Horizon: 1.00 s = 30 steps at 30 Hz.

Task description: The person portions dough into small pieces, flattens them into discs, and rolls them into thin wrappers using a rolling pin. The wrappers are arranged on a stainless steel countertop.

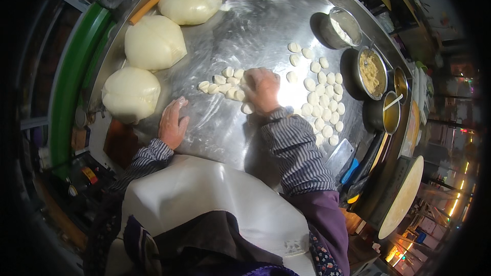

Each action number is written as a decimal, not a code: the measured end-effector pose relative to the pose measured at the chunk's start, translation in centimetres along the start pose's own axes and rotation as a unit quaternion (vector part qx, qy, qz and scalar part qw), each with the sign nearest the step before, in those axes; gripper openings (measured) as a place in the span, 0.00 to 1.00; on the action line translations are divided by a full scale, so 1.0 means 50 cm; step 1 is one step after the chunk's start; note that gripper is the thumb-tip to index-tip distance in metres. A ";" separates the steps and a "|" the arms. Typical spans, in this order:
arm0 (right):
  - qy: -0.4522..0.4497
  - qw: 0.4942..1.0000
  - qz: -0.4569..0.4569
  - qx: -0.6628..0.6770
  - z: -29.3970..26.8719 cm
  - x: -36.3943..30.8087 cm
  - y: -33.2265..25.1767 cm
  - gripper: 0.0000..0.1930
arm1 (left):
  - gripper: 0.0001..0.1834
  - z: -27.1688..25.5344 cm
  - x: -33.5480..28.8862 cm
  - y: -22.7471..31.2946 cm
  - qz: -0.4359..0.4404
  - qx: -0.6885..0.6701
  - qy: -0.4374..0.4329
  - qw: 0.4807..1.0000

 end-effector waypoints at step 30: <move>-0.091 0.995 -0.043 0.028 0.024 0.059 0.013 0.17 | 0.27 -0.003 0.005 -0.003 -0.035 -0.016 -0.016 0.999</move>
Point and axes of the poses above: each hand's wrist, its own x-axis towards the middle knuckle, its own z-axis out of the palm, y = z × x, the point moved 6 cm from there along x, towards the middle knuckle, and after that the axes turned 9 degrees about z, right-handed, at the moved point
